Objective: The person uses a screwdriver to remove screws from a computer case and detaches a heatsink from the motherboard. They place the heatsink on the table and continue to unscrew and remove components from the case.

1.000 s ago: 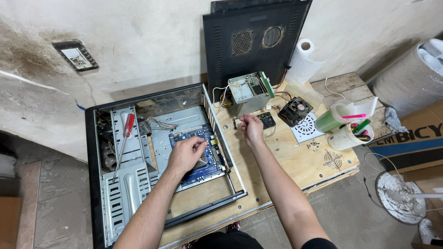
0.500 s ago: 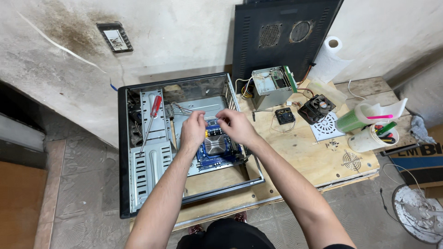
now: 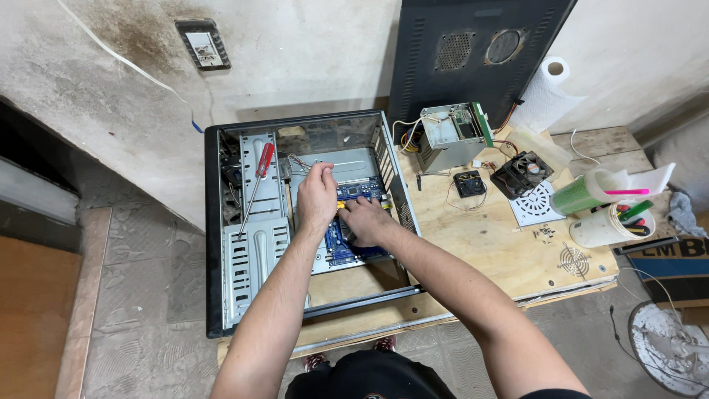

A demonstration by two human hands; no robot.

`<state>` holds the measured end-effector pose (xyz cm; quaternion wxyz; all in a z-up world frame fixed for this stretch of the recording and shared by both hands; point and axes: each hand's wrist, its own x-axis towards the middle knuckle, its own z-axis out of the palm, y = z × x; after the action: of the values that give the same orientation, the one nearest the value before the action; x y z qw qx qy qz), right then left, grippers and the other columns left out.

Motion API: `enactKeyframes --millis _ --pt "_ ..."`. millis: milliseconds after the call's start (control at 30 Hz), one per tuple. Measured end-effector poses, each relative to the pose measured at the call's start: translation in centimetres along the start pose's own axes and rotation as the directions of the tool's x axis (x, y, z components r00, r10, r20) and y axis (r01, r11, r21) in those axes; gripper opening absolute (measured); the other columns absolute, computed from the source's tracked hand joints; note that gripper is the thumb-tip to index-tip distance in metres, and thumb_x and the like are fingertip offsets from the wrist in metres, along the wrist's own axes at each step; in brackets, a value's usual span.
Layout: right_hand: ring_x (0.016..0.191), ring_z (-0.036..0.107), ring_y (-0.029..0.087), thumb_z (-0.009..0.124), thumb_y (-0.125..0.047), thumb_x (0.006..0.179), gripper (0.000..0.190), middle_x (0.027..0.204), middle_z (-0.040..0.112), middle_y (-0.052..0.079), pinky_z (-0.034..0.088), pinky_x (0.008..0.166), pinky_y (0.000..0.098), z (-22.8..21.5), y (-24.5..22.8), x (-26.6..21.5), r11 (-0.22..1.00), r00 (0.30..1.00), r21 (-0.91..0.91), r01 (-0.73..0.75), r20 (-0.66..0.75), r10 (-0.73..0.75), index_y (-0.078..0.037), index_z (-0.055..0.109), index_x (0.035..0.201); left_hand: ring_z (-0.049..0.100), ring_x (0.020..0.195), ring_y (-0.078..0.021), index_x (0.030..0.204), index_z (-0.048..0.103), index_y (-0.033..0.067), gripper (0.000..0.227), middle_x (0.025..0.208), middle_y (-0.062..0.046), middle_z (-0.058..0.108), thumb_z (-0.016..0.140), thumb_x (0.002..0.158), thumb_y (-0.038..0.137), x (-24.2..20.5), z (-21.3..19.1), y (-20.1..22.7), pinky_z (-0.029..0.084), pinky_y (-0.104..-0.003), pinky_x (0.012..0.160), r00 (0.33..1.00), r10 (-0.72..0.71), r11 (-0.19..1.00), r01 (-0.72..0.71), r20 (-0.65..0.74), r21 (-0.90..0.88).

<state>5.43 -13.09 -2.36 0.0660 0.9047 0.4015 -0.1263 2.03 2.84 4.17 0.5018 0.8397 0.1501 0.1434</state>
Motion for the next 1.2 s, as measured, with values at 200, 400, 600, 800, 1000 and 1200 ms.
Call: enactKeyframes --millis 200,400,600,800,1000,1200 --pt "0.135 0.062 0.037 0.095 -0.035 0.073 0.085 0.141 0.066 0.011 0.058 0.104 0.0525 0.6 0.3 0.5 1.000 1.000 0.025 0.000 -0.021 0.001 -0.013 0.067 0.150 0.080 0.099 -0.0307 0.127 0.077 0.0198 0.027 0.086 -0.003 0.081 0.052 0.118 0.026 0.0 0.2 0.1 0.064 -0.051 0.091 1.000 0.018 1.000 -0.018 -0.001 -0.021" --pt "0.140 0.059 0.040 0.091 -0.042 0.073 0.087 0.142 0.064 0.012 0.054 0.114 0.0585 -4.0 0.9 -1.1 0.949 0.995 0.314 -0.041 -0.069 0.066 -0.013 0.068 0.152 0.079 0.100 -0.0291 0.127 0.077 0.0192 0.026 0.090 -0.004 0.082 0.055 0.117 0.027 0.0 -0.7 0.3 0.064 -0.049 0.092 0.999 0.024 0.999 -0.025 -0.042 -0.034" --pt "0.120 0.070 0.037 0.081 -0.036 0.097 0.088 0.128 0.064 0.022 0.064 0.099 0.0539 -4.8 3.1 -1.7 0.437 0.836 0.870 0.230 -0.406 0.369 -0.007 0.046 0.171 0.077 0.123 -0.0322 0.142 0.072 0.0080 0.050 0.130 -0.016 0.081 0.064 0.117 0.051 0.7 -0.7 -0.1 0.063 -0.049 0.102 0.999 0.034 0.988 -0.034 -0.002 -0.153" --pt "0.144 0.059 0.037 0.064 -0.035 0.115 0.060 0.159 0.056 0.029 0.061 0.113 0.0555 -5.7 3.2 -2.2 0.042 0.767 0.945 0.324 -0.289 0.573 -0.011 0.051 0.169 0.063 0.146 -0.0486 0.168 0.049 -0.0029 0.099 0.165 -0.030 0.056 0.091 0.096 0.052 -0.8 -0.4 1.5 0.057 -0.053 0.121 0.924 0.091 0.970 0.001 0.370 -0.242" --pt "0.144 0.063 0.048 0.095 -0.043 0.092 0.086 0.157 0.060 0.024 0.060 0.116 0.0597 -4.8 4.1 -1.4 0.236 0.783 0.954 0.185 -0.288 0.552 -0.018 0.055 0.164 0.068 0.143 -0.0391 0.161 0.058 -0.0034 0.089 0.161 -0.027 0.062 0.097 0.085 0.024 0.8 0.8 -0.4 0.062 -0.040 0.118 0.936 -0.001 0.922 0.137 0.352 -0.363" --pt "0.129 0.075 0.035 0.099 -0.055 0.088 0.079 0.142 0.075 0.013 0.067 0.105 0.0455 -3.5 4.8 -0.4 0.287 0.739 0.946 0.148 -0.299 0.604 -0.021 0.066 0.151 0.078 0.119 -0.0235 0.163 0.060 0.0020 0.089 0.155 -0.021 0.064 0.098 0.084 0.019 2.1 1.9 -3.0 0.069 -0.034 0.101 0.929 -0.019 0.896 0.180 0.369 -0.406"
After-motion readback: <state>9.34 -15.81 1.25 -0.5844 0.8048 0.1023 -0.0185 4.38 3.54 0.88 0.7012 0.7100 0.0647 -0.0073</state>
